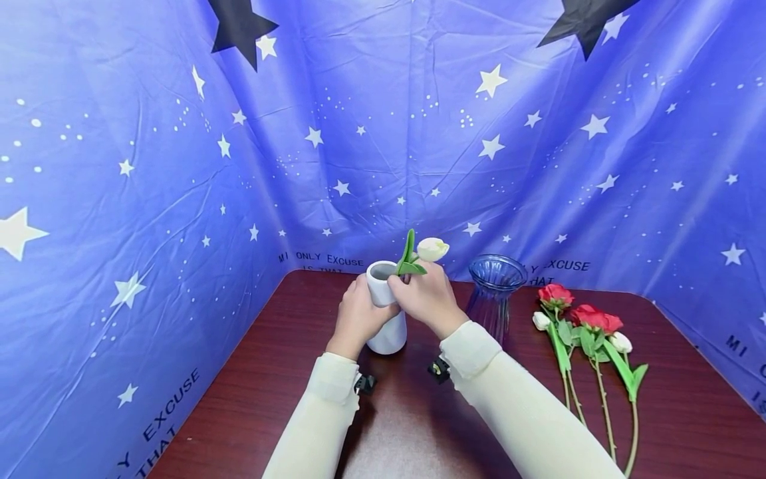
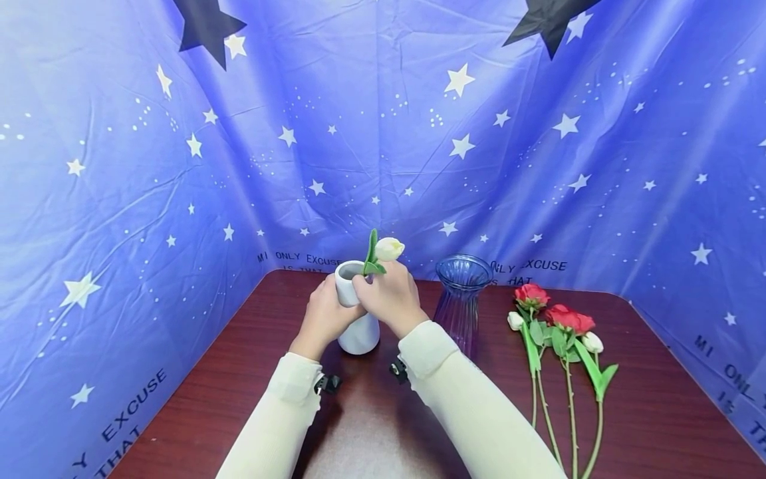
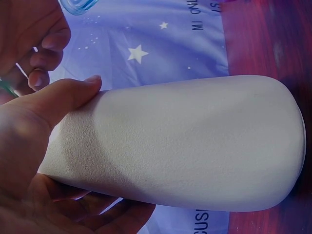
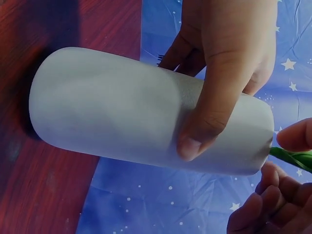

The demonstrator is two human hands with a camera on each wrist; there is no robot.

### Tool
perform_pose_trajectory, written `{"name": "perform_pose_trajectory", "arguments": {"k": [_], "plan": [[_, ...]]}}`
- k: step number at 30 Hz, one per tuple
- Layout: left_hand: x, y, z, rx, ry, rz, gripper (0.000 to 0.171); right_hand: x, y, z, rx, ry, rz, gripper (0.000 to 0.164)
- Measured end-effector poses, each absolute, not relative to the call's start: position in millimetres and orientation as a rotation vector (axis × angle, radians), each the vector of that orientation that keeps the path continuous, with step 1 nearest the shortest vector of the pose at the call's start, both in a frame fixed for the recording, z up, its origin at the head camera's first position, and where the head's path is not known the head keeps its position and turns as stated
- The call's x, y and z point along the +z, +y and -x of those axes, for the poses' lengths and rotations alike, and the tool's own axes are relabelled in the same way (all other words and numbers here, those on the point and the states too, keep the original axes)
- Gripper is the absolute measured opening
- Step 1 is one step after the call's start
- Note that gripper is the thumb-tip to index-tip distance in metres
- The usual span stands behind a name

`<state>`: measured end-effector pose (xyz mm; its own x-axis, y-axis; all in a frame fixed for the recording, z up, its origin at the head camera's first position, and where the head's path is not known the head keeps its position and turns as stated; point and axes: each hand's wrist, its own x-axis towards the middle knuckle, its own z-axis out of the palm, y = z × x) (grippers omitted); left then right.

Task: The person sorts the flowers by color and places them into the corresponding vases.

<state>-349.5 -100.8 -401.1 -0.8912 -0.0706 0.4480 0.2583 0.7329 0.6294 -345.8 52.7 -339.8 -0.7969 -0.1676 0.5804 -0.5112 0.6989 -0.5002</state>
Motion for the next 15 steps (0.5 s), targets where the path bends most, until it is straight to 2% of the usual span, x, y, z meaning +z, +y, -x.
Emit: {"name": "perform_pose_trajectory", "arguments": {"k": [3,15], "plan": [[-400.8,-100.7,349.1,-1.008,-2.483,0.146,0.079,-342.1,54.0,346.2,0.945,-2.419,-0.503,0.021],[-400.0,-100.2,348.1,-1.019,-2.480,0.134,0.077,-358.9,54.5,342.3,1.067,-2.190,-0.421,0.026]]}}
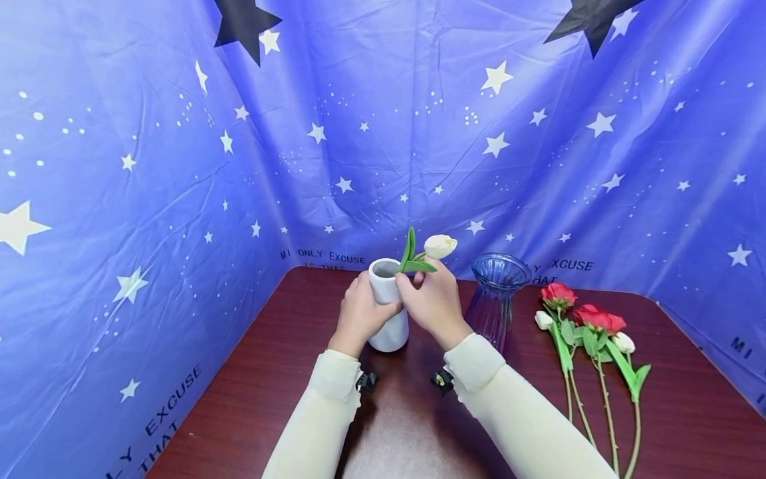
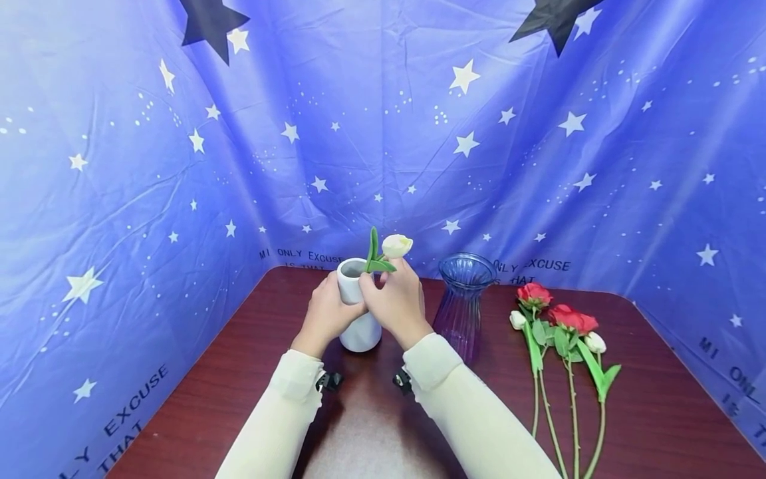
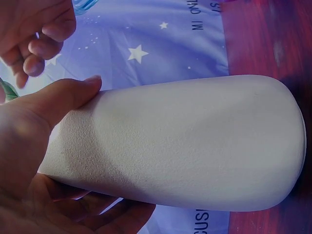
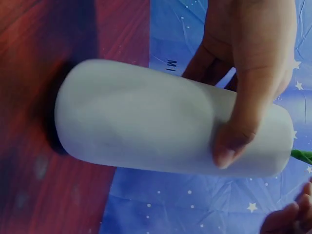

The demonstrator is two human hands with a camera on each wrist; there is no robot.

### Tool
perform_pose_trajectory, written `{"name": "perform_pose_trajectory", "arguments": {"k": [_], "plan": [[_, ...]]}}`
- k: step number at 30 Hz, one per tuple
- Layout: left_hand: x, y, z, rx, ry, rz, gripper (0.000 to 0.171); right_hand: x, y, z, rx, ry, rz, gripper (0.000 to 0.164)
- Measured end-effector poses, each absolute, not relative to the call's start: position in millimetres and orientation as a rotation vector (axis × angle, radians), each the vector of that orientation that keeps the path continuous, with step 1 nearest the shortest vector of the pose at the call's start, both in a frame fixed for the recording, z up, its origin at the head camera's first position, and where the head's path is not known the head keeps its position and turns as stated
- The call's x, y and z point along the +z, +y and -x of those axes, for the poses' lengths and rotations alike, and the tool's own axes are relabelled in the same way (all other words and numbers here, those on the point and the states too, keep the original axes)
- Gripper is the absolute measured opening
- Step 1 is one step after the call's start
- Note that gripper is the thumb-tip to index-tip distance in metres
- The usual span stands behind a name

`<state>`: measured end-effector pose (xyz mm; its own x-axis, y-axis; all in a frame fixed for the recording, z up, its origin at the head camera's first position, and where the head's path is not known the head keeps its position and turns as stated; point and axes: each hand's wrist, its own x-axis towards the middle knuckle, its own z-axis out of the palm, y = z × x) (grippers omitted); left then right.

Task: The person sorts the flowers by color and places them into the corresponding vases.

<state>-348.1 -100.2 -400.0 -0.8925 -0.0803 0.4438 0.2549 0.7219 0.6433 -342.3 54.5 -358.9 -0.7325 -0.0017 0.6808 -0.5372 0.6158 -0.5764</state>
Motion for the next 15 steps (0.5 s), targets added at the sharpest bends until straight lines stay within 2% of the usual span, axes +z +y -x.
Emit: {"name": "perform_pose_trajectory", "arguments": {"k": [8,15], "plan": [[-399.9,-99.5,348.1,-1.013,-2.470,0.136,0.079,-362.0,52.7,341.9,1.100,-1.996,-0.427,0.012],[-399.1,-100.0,348.1,-0.999,-2.478,0.129,0.078,-360.2,52.0,345.3,1.085,-2.034,-0.436,0.011]]}}
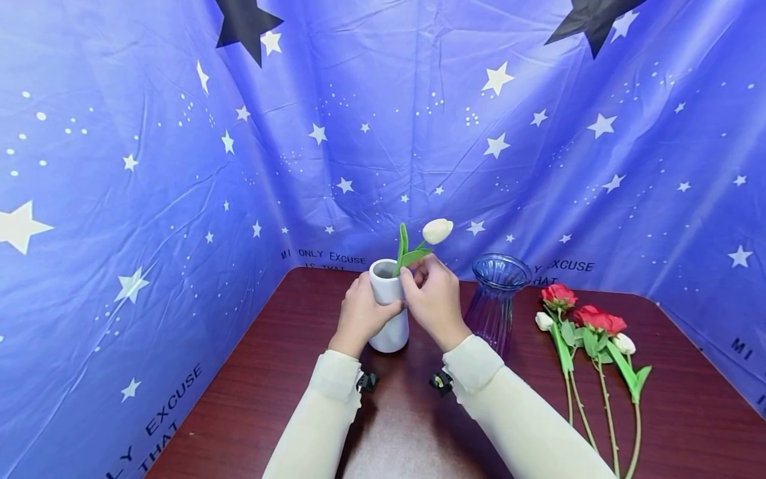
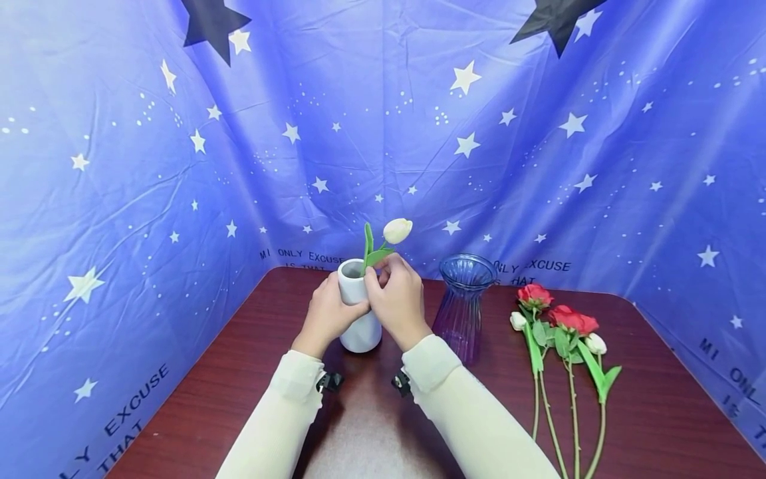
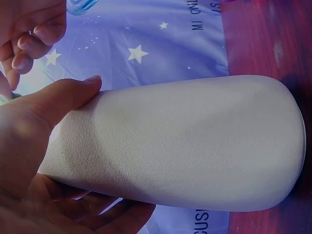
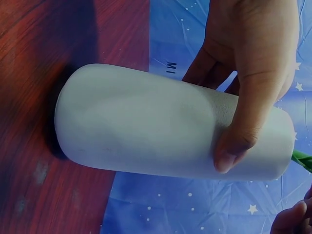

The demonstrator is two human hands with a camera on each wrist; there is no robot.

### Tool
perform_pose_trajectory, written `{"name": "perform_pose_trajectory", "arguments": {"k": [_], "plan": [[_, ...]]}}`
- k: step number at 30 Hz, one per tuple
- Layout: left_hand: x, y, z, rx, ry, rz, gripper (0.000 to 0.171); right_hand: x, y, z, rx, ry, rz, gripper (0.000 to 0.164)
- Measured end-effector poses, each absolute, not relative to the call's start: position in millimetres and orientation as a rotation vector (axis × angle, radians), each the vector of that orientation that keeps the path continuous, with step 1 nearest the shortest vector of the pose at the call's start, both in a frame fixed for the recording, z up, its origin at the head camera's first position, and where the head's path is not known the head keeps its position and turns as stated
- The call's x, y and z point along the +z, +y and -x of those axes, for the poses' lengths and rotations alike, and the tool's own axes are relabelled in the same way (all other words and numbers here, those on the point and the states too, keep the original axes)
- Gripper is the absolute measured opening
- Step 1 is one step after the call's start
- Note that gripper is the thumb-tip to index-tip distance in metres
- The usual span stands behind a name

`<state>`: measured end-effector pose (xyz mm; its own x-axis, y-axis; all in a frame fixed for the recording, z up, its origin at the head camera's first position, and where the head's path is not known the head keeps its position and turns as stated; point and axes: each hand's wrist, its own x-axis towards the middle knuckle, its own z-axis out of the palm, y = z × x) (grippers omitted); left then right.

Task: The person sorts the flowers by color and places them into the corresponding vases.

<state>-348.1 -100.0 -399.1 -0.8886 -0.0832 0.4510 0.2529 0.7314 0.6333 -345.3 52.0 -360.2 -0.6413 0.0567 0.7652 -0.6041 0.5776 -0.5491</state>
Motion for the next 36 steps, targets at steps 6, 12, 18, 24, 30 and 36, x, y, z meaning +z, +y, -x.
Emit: {"name": "perform_pose_trajectory", "arguments": {"k": [6,12,18,24,30,36], "plan": [[-399.1,-100.2,348.3,-0.993,-2.479,0.131,0.078,-361.0,50.9,345.6,1.063,-2.113,-0.417,0.012],[-399.4,-100.0,348.3,-0.993,-2.484,0.128,0.079,-361.9,50.5,344.8,0.992,-2.222,-0.375,0.014],[-398.4,-100.1,347.7,-1.002,-2.493,0.128,0.078,-362.8,50.5,345.3,0.990,-2.240,-0.369,0.017],[-398.8,-100.7,348.3,-0.996,-2.492,0.130,0.078,-364.5,51.0,345.6,1.004,-2.231,-0.372,0.016],[-400.1,-100.5,348.6,-1.000,-2.490,0.124,0.077,-366.5,55.2,343.6,1.031,-2.236,-0.379,0.015],[-399.2,-100.1,347.5,-1.036,-2.476,0.134,0.079,-365.3,60.0,340.3,1.059,-2.225,-0.397,0.017]]}}
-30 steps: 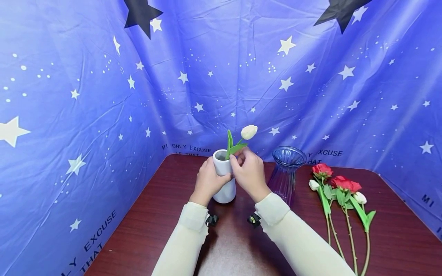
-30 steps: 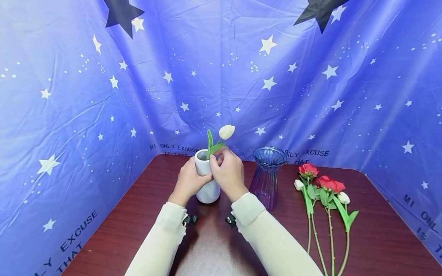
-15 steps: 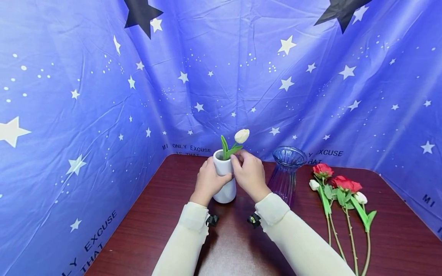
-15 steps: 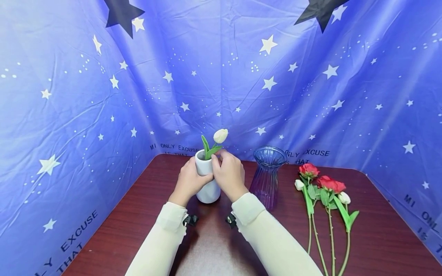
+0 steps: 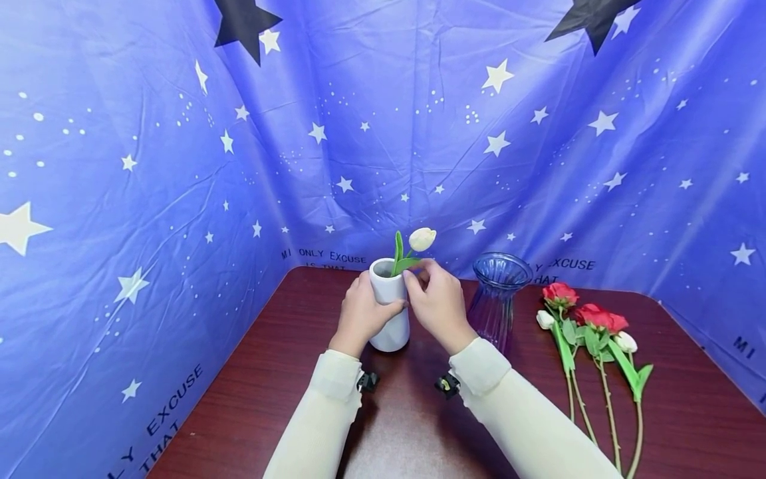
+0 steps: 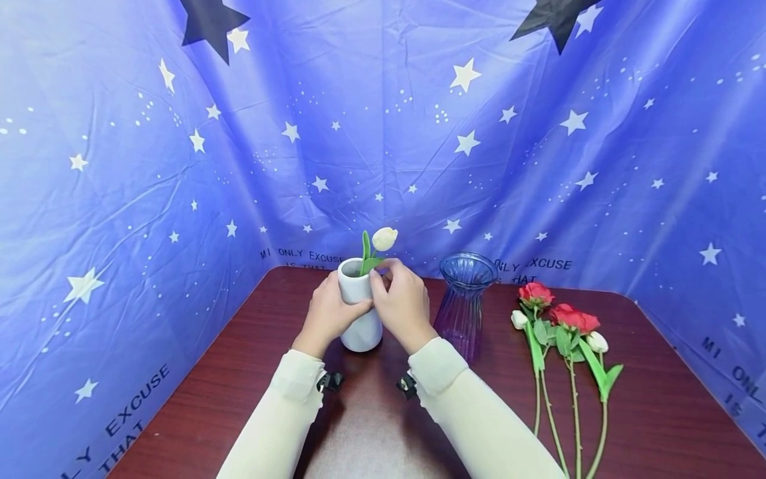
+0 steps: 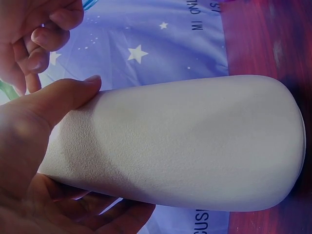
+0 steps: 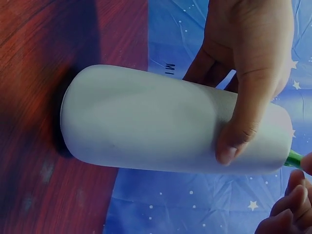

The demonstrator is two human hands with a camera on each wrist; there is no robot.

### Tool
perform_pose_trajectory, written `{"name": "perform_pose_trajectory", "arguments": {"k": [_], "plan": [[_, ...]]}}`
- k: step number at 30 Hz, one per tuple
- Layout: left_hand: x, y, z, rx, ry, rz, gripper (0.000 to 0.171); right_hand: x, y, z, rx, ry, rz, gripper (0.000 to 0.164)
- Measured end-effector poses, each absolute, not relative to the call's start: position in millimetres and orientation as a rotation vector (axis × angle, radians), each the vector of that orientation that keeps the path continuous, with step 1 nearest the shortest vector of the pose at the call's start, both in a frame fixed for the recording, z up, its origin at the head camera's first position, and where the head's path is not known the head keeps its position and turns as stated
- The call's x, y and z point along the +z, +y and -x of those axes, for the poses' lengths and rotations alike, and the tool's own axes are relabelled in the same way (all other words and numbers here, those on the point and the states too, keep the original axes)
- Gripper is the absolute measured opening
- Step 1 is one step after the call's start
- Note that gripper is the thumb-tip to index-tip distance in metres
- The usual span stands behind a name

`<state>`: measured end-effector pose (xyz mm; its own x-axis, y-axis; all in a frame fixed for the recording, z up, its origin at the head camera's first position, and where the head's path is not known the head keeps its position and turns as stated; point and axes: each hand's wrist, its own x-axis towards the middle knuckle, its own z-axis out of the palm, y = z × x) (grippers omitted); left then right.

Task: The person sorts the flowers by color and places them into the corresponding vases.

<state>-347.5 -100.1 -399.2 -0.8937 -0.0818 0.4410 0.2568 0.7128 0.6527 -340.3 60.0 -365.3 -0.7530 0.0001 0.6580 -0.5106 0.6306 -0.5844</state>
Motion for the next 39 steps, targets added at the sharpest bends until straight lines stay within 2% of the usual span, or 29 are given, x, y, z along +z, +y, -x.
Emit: {"name": "perform_pose_trajectory", "arguments": {"k": [22,39], "plan": [[-398.7,-98.9,346.9,-1.033,-2.481,0.115,0.080,-371.7,80.9,312.1,1.070,-2.239,-0.442,0.006],[-398.5,-97.7,346.6,-1.052,-2.501,0.103,0.081,-365.4,100.2,284.8,1.076,-2.185,-0.492,0.008]]}}
